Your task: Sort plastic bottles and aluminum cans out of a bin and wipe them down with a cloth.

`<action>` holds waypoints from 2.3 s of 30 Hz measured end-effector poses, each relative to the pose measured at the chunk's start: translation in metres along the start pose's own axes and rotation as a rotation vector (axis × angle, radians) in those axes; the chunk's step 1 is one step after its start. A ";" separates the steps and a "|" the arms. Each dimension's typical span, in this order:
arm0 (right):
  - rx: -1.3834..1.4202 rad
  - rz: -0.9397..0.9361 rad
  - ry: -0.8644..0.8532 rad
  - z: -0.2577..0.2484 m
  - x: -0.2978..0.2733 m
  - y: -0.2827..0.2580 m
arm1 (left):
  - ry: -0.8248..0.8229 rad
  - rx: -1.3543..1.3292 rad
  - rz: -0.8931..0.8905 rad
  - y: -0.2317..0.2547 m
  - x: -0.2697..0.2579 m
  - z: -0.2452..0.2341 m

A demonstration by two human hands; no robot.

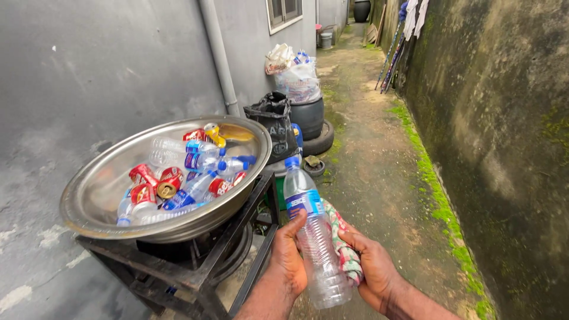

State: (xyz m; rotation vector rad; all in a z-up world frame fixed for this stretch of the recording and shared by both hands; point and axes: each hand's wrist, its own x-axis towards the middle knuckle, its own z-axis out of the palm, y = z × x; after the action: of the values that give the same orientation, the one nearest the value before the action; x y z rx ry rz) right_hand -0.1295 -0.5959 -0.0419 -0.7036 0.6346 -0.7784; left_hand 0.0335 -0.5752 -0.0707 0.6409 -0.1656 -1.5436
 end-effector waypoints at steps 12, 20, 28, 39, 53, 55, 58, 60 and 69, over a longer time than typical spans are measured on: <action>0.137 0.158 -0.067 -0.057 0.062 -0.055 | 0.072 -0.021 0.172 -0.010 0.074 0.059; 0.092 0.160 -0.002 -0.062 0.088 -0.066 | 0.087 0.050 0.118 -0.014 0.086 0.069; -0.599 -0.239 0.243 -0.056 0.136 -0.073 | 0.261 0.085 0.268 0.026 0.119 0.069; -0.918 -0.275 0.111 -0.025 0.205 -0.112 | 0.339 0.192 0.231 0.078 0.188 0.094; -0.022 -0.040 0.085 -0.067 0.319 -0.128 | 0.601 0.295 0.347 0.117 0.259 0.069; 0.003 -0.055 0.037 -0.071 0.348 -0.134 | 0.637 0.314 0.379 0.124 0.283 0.058; -0.052 0.015 0.067 -0.062 0.380 -0.157 | 0.625 0.228 0.431 0.138 0.321 0.051; -0.082 0.085 0.085 -0.060 0.403 -0.172 | 0.604 0.130 0.454 0.148 0.346 0.050; -0.226 0.207 0.004 -0.063 0.496 -0.238 | 0.661 0.029 0.483 0.185 0.426 0.085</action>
State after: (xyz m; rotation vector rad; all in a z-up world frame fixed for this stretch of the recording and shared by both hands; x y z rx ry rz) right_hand 0.0044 -1.1327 -0.0217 -0.8275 0.7931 -0.5215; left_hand 0.1762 -1.0242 -0.0356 1.0165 0.1525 -0.8146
